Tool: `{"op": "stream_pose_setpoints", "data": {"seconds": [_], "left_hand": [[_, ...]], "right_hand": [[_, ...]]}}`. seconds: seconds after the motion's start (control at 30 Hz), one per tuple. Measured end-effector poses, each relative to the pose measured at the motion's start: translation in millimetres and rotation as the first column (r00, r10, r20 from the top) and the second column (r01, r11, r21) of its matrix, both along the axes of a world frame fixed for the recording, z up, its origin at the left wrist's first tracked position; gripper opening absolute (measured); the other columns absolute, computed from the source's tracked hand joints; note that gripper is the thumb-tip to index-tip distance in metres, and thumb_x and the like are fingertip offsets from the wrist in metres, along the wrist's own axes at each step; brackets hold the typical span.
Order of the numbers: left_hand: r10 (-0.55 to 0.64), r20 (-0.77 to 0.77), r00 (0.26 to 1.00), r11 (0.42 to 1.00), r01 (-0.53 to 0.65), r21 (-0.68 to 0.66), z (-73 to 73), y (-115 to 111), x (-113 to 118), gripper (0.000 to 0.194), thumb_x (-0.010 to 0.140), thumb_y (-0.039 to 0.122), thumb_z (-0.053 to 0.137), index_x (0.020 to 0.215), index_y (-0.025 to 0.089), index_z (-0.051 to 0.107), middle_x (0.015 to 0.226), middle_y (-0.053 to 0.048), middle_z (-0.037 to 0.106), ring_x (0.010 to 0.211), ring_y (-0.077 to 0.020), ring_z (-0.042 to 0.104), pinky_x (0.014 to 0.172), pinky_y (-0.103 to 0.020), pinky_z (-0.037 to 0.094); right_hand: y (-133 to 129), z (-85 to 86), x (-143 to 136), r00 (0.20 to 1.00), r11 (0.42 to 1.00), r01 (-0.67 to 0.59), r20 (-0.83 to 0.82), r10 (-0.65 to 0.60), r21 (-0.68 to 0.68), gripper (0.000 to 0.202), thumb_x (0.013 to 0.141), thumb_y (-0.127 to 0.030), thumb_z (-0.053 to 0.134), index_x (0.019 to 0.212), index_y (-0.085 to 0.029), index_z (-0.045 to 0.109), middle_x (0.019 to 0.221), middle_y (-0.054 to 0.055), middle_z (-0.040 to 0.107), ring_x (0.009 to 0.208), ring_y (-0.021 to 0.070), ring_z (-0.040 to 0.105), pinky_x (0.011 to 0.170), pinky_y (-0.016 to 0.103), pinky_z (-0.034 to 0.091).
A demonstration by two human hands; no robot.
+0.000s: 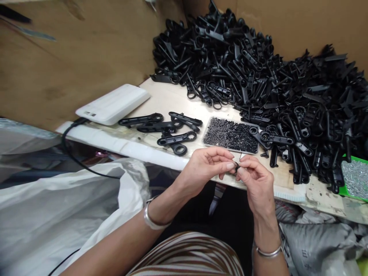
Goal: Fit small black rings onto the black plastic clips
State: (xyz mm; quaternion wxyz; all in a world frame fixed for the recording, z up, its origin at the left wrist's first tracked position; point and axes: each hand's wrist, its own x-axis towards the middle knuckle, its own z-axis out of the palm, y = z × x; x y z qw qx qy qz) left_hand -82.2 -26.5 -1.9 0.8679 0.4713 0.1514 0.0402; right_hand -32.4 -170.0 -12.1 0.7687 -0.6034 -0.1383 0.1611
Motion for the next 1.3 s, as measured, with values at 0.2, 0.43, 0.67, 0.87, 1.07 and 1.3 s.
{"op": "stream_pose_setpoints", "data": {"seconds": [0.2,0.43,0.67,0.87,1.07,1.3], "left_hand": [[-0.011,-0.001,1.000,1.000,0.011,0.000,-1.1,0,0,0.027,0.060,0.022,0.082,0.079,0.011,0.066,0.065,-0.003,0.067,0.060,-0.0129,0.064,0.047,-0.016,0.042],[-0.025,0.017,1.000,0.999,0.024,0.044,-2.1,1,-1,0.025,0.061,0.022,0.081,0.080,0.012,0.067,0.066,-0.003,0.067,0.061,-0.0128,0.064,0.049,-0.017,0.043],[-0.019,0.036,0.999,0.991,0.014,0.130,-4.9,3,-2,0.026,0.062,0.027,0.082,0.079,0.013,0.069,0.070,-0.004,0.069,0.063,-0.0136,0.064,0.050,-0.018,0.046],[0.019,0.037,0.999,0.983,-0.025,0.180,-3.4,-1,-1,0.013,0.065,0.017,0.076,0.074,0.012,0.069,0.066,-0.002,0.067,0.057,-0.0097,0.059,0.050,-0.017,0.047],[0.016,0.087,0.996,0.902,-0.052,0.429,0.3,1,-1,0.004,0.071,0.012,0.069,0.073,0.014,0.071,0.066,-0.001,0.067,0.057,-0.0100,0.058,0.055,-0.019,0.048],[-0.041,0.125,0.991,0.842,-0.033,0.538,0.4,7,-2,0.008,0.079,0.013,0.065,0.086,0.014,0.070,0.077,-0.003,0.071,0.065,-0.0135,0.065,0.064,-0.022,0.052]], "right_hand": [[-1,-3.6,0,0.997,0.999,0.021,0.076,-0.017,-0.049,0.008,0.074,-0.021,0.078,0.079,-0.023,0.074,0.096,0.003,0.058,0.070,0.0126,0.055,0.058,0.024,0.050],[-5,-7.7,2,0.972,0.989,0.009,0.232,0.026,-0.149,0.008,0.080,-0.018,0.074,0.084,-0.025,0.073,0.097,0.004,0.058,0.083,0.0166,0.058,0.064,0.026,0.052],[-5,3.4,-1,0.929,0.945,0.116,0.370,0.006,-0.307,0.003,0.081,-0.023,0.073,0.084,-0.024,0.073,0.093,0.003,0.063,0.077,0.0165,0.061,0.061,0.025,0.054],[-5,5.5,-10,0.897,0.876,0.221,0.442,-0.011,-0.428,0.005,0.086,-0.024,0.068,0.088,-0.023,0.073,0.076,0.000,0.067,0.058,0.0136,0.060,0.056,0.025,0.052],[-4,14.0,-5,0.753,0.816,0.265,0.639,0.158,-0.514,0.010,0.091,-0.020,0.062,0.092,-0.024,0.071,0.079,0.001,0.070,0.060,0.0148,0.064,0.064,0.029,0.053],[-3,15.6,11,0.664,0.791,0.236,0.688,0.293,-0.565,0.010,0.091,-0.019,0.059,0.087,-0.021,0.068,0.080,0.001,0.070,0.063,0.0142,0.065,0.066,0.027,0.053]]}}
